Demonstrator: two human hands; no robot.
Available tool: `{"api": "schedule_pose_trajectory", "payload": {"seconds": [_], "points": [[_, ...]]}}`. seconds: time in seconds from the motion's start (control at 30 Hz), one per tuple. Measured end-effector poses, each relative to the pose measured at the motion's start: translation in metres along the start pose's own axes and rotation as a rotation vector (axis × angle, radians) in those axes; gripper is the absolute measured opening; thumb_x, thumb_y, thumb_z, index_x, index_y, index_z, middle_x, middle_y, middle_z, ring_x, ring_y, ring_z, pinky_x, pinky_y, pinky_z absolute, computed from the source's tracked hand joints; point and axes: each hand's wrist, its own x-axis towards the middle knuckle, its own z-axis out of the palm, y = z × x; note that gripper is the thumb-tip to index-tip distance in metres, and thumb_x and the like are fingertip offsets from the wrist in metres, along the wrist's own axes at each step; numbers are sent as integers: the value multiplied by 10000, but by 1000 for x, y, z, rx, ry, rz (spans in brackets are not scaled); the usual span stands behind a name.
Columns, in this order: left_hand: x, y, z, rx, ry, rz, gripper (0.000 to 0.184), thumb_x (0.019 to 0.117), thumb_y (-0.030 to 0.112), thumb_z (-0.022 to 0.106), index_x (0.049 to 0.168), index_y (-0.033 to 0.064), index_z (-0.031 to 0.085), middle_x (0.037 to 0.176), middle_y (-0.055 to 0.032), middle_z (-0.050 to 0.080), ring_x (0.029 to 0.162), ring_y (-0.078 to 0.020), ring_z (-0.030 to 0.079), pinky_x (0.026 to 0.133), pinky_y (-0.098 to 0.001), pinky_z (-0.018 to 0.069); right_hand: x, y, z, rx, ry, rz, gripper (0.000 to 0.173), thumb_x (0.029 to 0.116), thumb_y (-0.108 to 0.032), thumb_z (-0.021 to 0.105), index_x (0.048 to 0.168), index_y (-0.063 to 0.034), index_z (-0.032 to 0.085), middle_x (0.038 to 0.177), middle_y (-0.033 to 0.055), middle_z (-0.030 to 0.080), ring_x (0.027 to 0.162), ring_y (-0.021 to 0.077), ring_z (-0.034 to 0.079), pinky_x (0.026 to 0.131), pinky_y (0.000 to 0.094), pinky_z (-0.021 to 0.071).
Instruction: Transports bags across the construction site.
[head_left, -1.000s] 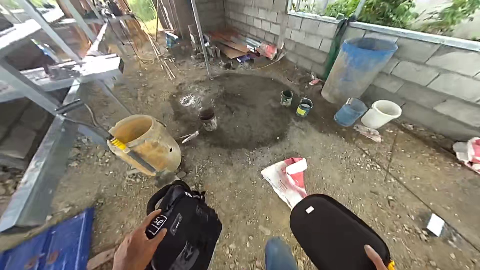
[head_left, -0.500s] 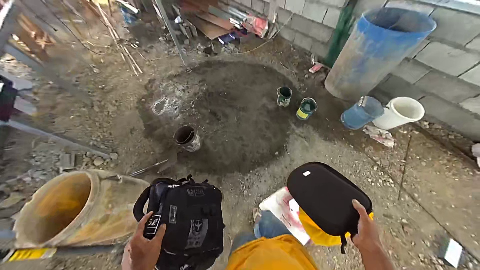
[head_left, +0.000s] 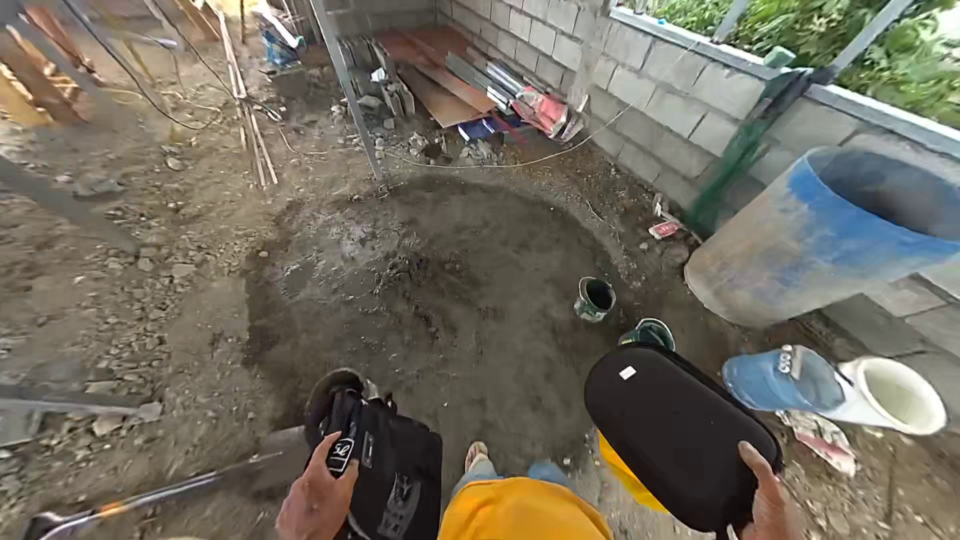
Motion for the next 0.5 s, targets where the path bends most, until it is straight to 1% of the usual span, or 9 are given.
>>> {"api": "schedule_pose_trajectory", "payload": {"seconds": [0.07, 0.13, 0.23, 0.27, 0.3, 0.4, 0.5], "points": [[54, 49, 3, 37, -35, -35, 601, 894, 270, 750, 1465, 235, 566, 1188, -247, 711, 1086, -503, 672, 888, -735, 486, 32, -30, 50, 10, 8, -7, 372, 1034, -370, 547, 1285, -96, 552, 1005, -18, 682, 894, 47, 685, 796, 321, 601], [105, 93, 11, 49, -37, -46, 603, 896, 265, 745, 1469, 234, 558, 1158, -249, 721, 1062, -504, 681, 876, -727, 494, 77, -56, 97, 18, -14, -12, 349, 1031, -356, 556, 1258, -91, 569, 994, -29, 694, 904, 39, 693, 817, 303, 604], [182, 153, 27, 53, 14, -53, 607, 887, 268, 749, 1462, 230, 558, 1145, -254, 720, 1035, -505, 688, 853, -733, 498, 160, -86, 169, 3, -28, -3, 379, 1005, -387, 598, 1237, -87, 601, 1020, -5, 707, 941, 77, 701, 855, 339, 602], [203, 172, 31, 56, 27, -64, 603, 886, 268, 754, 1456, 230, 562, 1152, -257, 716, 1037, -512, 683, 848, -739, 496, 187, -94, 191, -10, -23, 4, 393, 996, -389, 616, 1242, -84, 603, 1027, 3, 706, 944, 85, 699, 854, 350, 603], [224, 194, 33, 49, 40, -80, 599, 889, 263, 758, 1454, 227, 566, 1168, -264, 708, 1051, -524, 672, 851, -750, 486, 214, -101, 214, -23, -15, 2, 396, 986, -388, 627, 1236, -82, 599, 1012, 4, 707, 923, 85, 703, 832, 353, 610], [291, 278, 36, 23, 93, -112, 593, 885, 241, 769, 1446, 222, 576, 1177, -263, 704, 1065, -527, 665, 855, -754, 480, 306, -136, 299, -19, -25, 11, 431, 986, -388, 630, 1279, -75, 580, 1025, 21, 694, 924, 91, 692, 825, 360, 603], [356, 352, 30, 5, 153, -111, 581, 881, 232, 771, 1432, 218, 589, 1160, -250, 713, 1052, -517, 673, 846, -754, 481, 385, -179, 384, 0, -20, 41, 447, 969, -421, 652, 1254, -79, 609, 1051, 46, 698, 945, 129, 692, 837, 398, 597]]}}
